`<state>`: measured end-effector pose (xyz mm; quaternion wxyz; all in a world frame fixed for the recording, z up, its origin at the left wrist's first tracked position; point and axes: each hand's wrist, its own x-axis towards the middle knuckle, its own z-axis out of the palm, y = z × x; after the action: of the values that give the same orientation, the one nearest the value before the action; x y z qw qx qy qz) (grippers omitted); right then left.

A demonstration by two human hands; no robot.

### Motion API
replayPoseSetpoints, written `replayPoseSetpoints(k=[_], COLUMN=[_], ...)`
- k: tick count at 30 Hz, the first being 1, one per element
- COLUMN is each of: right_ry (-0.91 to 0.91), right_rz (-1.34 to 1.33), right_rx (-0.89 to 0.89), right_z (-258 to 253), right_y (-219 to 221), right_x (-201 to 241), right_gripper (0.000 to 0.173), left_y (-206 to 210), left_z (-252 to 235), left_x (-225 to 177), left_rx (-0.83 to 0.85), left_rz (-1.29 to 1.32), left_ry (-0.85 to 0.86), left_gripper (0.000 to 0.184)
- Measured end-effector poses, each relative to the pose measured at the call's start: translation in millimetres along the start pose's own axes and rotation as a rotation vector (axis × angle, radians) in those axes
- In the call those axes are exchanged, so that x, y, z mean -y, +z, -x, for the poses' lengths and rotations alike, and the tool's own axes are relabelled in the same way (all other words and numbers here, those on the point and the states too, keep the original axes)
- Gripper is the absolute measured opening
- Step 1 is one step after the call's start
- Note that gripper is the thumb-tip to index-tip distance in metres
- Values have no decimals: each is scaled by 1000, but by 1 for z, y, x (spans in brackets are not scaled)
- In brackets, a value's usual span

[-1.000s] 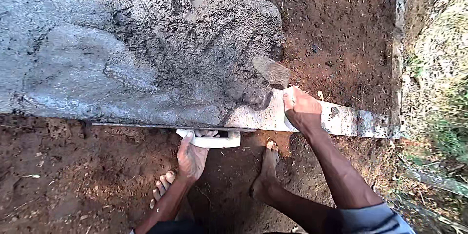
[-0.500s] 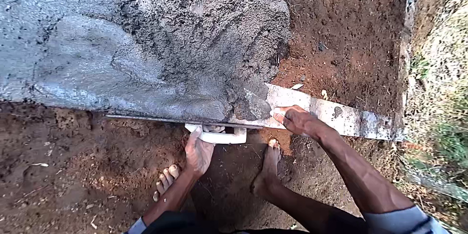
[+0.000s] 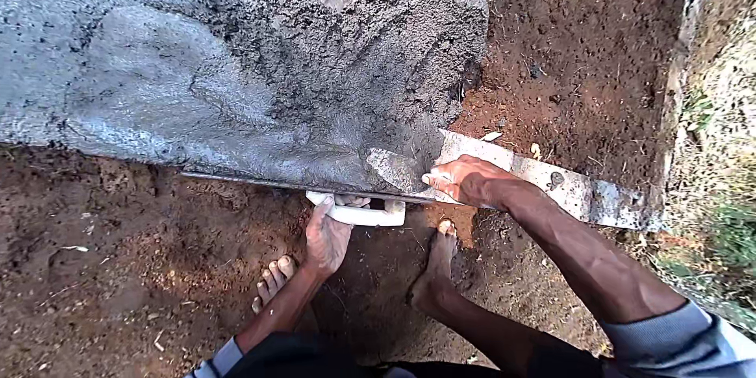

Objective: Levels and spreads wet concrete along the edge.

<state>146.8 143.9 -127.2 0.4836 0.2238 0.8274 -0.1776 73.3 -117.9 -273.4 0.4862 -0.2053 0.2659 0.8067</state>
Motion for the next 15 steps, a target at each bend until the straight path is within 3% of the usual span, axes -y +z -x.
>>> replayPoseSetpoints(k=[5,8,11,13,15], right_ry=[66,46,183,257,257], right_rz=[191,234,-246,-589,-761], right_rx=[36,-194,-498,-656,-701], right_z=[13,32,39,28,6], right_y=[-7,2,13,22,30], right_x=[8,-28,-43,-22,3], right_gripper=[34,38,24,26,25], left_y=[0,1,-1,0,0], left_z=[-1,-2,0,-1,0], left_x=[0,-1,1,1,0], left_rx=[16,34,26,22,33], left_rz=[12,3,6,7,4], left_ry=[4,7,8,8,7], left_gripper=[35,36,36,36,35])
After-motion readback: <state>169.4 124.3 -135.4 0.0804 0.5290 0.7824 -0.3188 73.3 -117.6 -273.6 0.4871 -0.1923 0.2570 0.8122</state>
